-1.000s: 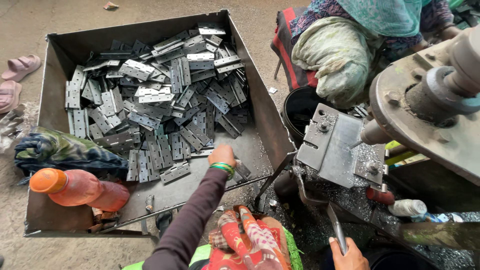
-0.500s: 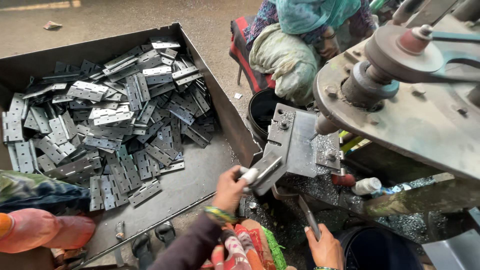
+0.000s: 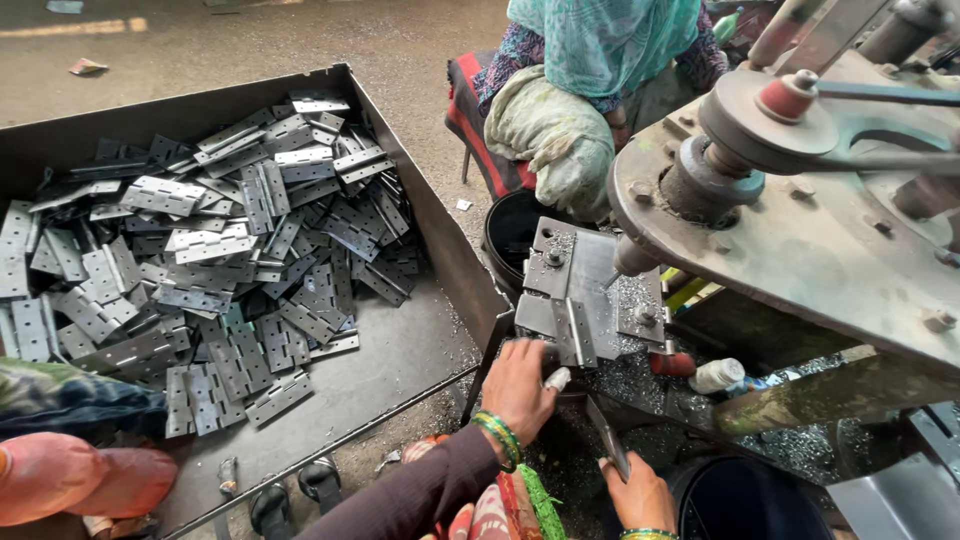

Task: The person repeatedly picks metal hinges from a bin, places them on a grinding machine, and operates the lever to grind the edges. The person handles each hinge individually and returns it to the bin after processing.

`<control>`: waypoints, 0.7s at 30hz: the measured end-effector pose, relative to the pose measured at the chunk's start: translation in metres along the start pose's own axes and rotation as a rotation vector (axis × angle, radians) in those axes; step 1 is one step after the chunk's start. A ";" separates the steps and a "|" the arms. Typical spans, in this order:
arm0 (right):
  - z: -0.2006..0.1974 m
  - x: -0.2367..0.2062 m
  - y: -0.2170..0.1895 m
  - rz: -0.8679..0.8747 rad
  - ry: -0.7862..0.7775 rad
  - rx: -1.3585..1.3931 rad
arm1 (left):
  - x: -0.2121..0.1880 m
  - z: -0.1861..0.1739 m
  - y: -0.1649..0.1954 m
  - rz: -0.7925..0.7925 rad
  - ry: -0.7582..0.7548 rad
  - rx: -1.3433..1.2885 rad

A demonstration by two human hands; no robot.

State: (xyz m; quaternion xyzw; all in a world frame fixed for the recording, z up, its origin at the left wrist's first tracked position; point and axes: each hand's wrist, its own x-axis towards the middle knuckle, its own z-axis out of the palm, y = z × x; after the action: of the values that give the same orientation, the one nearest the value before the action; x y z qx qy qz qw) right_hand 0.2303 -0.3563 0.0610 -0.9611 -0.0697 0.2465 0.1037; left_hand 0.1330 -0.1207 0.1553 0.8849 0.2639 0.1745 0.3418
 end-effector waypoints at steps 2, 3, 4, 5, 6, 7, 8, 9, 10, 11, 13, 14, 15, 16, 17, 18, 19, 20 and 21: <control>-0.006 0.002 -0.002 -0.045 -0.053 -0.017 | 0.007 -0.006 0.012 0.198 0.100 0.219; -0.010 0.002 -0.003 -0.065 -0.075 -0.026 | 0.008 -0.008 0.017 0.202 0.069 0.240; -0.015 0.001 -0.005 -0.080 -0.056 -0.032 | 0.008 -0.008 0.021 0.206 0.037 0.257; -0.020 -0.001 -0.006 -0.092 -0.035 -0.035 | 0.009 -0.007 0.025 0.215 0.004 0.274; -0.025 -0.004 -0.008 -0.101 -0.013 -0.035 | 0.008 -0.005 0.026 0.213 0.017 0.255; -0.029 -0.006 -0.009 -0.098 -0.024 -0.043 | 0.006 -0.003 0.027 0.211 0.030 0.236; -0.033 -0.009 -0.012 -0.095 -0.036 -0.050 | 0.006 0.000 0.027 0.209 0.042 0.219; -0.035 -0.012 -0.015 -0.092 -0.051 -0.056 | 0.008 0.004 0.027 0.207 0.029 0.210; -0.038 -0.015 -0.018 -0.066 -0.048 -0.040 | 0.011 0.008 0.026 0.199 0.016 0.202; -0.039 -0.017 -0.021 -0.043 -0.050 -0.031 | 0.014 0.013 0.024 0.181 0.002 0.193; -0.040 -0.019 -0.025 -0.031 -0.069 -0.010 | 0.030 0.026 0.026 0.252 0.138 0.322; -0.041 -0.019 -0.026 -0.042 -0.079 0.008 | 0.036 0.032 0.026 0.292 0.209 0.391; -0.041 -0.018 -0.026 -0.053 -0.085 0.026 | 0.041 0.036 0.024 0.274 0.086 0.406; -0.040 -0.017 -0.024 -0.069 -0.076 0.026 | 0.046 0.041 0.023 0.260 -0.038 0.416; -0.038 -0.016 -0.022 -0.080 -0.064 0.028 | 0.050 0.046 0.023 0.250 -0.165 0.424; -0.035 -0.014 -0.018 -0.085 -0.053 0.031 | 0.057 0.049 0.022 0.251 -0.140 0.430; -0.030 -0.013 -0.013 -0.075 -0.038 0.036 | 0.064 0.052 0.022 0.250 -0.117 0.434; -0.023 -0.012 -0.008 -0.067 -0.023 0.042 | 0.070 0.053 0.021 0.249 -0.092 0.441; -0.015 -0.009 -0.003 -0.060 -0.007 0.050 | 0.074 0.054 0.019 0.245 -0.145 0.472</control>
State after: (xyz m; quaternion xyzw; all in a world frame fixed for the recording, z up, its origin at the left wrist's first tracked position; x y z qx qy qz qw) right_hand 0.2297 -0.3575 0.0789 -0.9548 -0.0929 0.2481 0.1346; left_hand 0.2248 -0.1171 0.1405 0.9756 0.1630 0.0844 0.1207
